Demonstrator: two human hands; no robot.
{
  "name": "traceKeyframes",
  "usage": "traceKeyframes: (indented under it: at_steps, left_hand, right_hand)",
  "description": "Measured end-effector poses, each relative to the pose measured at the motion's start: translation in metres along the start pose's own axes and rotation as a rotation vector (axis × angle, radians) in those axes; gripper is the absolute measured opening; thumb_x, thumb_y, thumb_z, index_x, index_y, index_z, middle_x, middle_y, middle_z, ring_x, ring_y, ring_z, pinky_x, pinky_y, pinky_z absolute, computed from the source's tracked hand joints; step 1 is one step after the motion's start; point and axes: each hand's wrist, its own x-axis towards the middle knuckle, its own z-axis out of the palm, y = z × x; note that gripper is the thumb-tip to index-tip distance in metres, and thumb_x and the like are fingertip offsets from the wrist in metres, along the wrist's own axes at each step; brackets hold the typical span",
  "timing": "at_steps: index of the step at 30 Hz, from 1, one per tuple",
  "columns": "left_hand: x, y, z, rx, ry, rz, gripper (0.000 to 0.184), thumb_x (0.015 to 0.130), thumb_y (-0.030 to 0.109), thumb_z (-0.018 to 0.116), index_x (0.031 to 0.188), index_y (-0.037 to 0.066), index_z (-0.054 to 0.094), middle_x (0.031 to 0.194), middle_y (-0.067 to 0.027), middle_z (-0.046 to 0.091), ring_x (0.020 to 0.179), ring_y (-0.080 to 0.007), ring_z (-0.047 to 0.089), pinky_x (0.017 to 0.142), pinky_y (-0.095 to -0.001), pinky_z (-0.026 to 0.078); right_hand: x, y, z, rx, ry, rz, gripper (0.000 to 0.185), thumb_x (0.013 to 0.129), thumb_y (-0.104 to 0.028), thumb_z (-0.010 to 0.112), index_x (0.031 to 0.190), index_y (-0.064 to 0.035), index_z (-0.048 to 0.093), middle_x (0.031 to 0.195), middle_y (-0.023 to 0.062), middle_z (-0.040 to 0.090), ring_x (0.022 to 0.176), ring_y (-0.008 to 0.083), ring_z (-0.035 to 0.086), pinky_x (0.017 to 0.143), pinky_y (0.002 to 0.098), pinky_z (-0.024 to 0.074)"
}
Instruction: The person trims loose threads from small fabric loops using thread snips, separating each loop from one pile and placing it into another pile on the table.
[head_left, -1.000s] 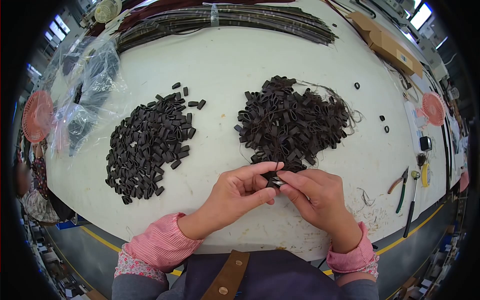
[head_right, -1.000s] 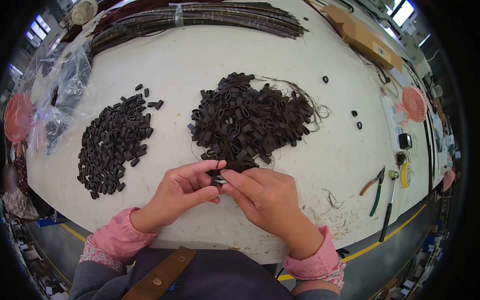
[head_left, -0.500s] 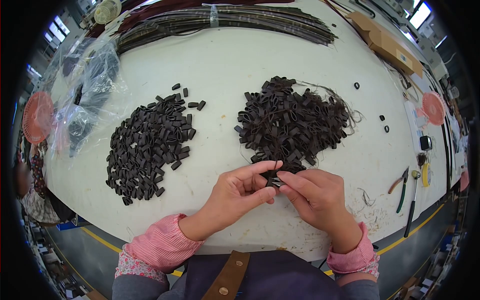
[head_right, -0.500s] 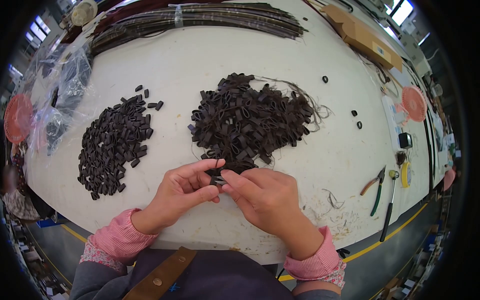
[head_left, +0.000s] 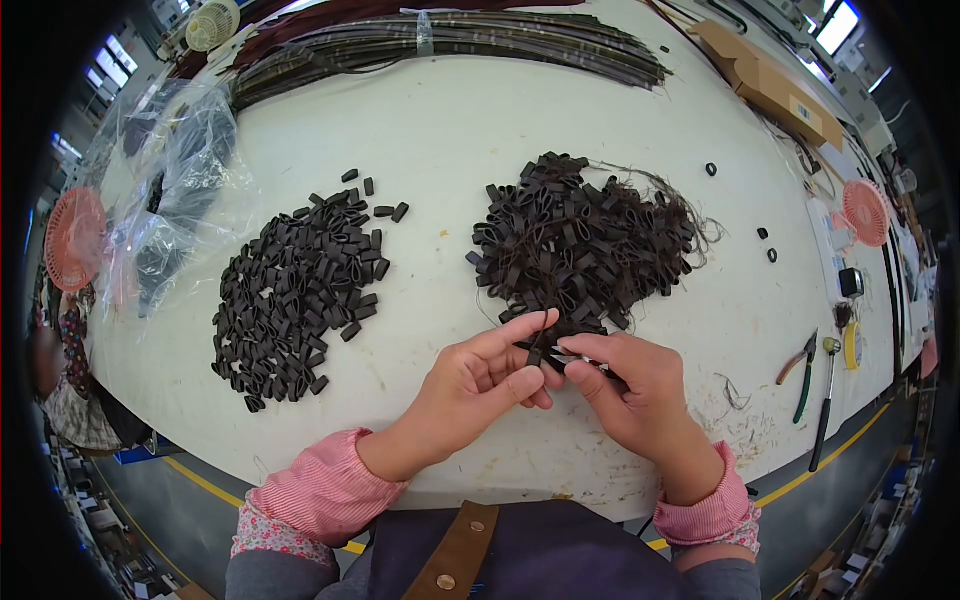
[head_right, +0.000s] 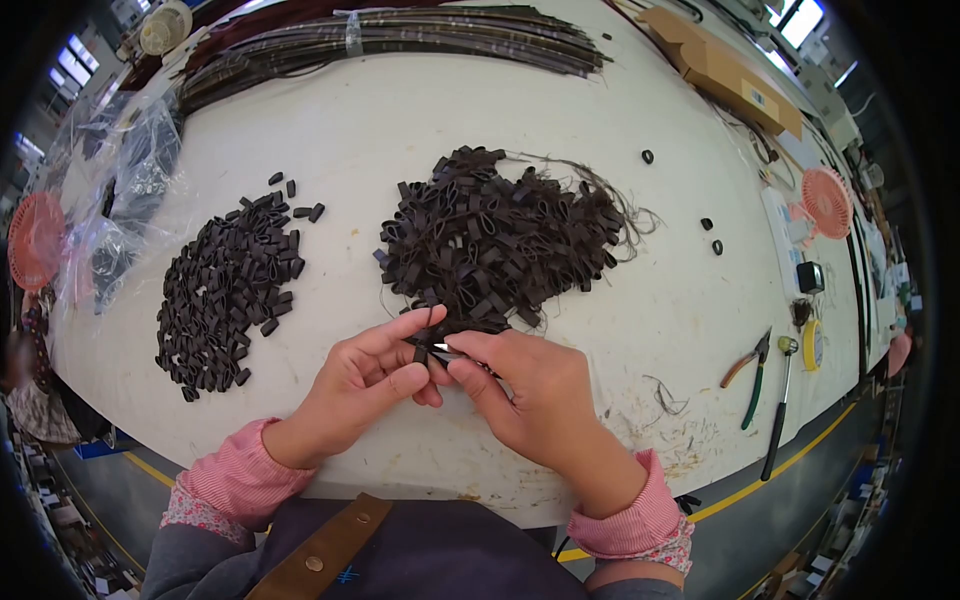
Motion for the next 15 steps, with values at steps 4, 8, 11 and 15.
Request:
traceKeyframes:
  at_steps: [4,8,11,15]
  left_hand:
    - [-0.0006,0.001,-0.0068,-0.155,-0.079,-0.053,0.053,0.105,0.013,0.049,0.154,0.004,0.032,0.105,-0.0057,0.065,0.086,-0.0098,0.059,0.081,-0.0271,0.051]
    - [-0.0013,0.0002,-0.0059,-0.185,-0.113,-0.084,0.052,0.106,0.014,0.046,0.155,0.004,0.032,0.104,-0.0058,0.065,0.082,-0.0104,0.057,0.079,-0.0258,0.049]
    - [-0.0011,0.0005,-0.0042,-0.267,-0.154,-0.09,0.052,0.106,0.013,0.045,0.155,0.005,0.031,0.102,-0.006,0.065,0.08,-0.0103,0.055,0.076,-0.0246,0.047]
    - [-0.0004,0.0038,-0.0062,-0.369,-0.219,-0.152,0.053,0.105,0.013,0.045,0.155,0.005,0.03,0.101,-0.0066,0.065,0.079,-0.0107,0.055,0.075,-0.0246,0.047]
  right_hand:
    - [0.001,0.0007,0.0001,0.227,-0.044,0.149,0.021,0.089,-0.013,0.072,0.108,-0.0047,0.07,0.087,0.011,0.073,0.069,0.021,0.069,0.06,0.0289,0.0532]
    - [0.0005,0.0021,0.0025,0.348,-0.101,0.212,0.022,0.091,-0.015,0.07,0.11,-0.0027,0.07,0.09,0.012,0.074,0.073,0.0201,0.071,0.067,0.0291,0.0545]
    - [-0.0005,0.0024,0.0047,0.385,-0.079,0.214,0.022,0.092,-0.014,0.07,0.111,-0.002,0.07,0.088,0.0109,0.074,0.075,0.0186,0.071,0.07,0.029,0.0549]
    - [0.0013,-0.0005,0.0016,0.432,-0.107,0.21,0.02,0.092,-0.01,0.069,0.11,-0.0014,0.071,0.085,0.0096,0.074,0.075,0.0172,0.07,0.07,0.0284,0.0549]
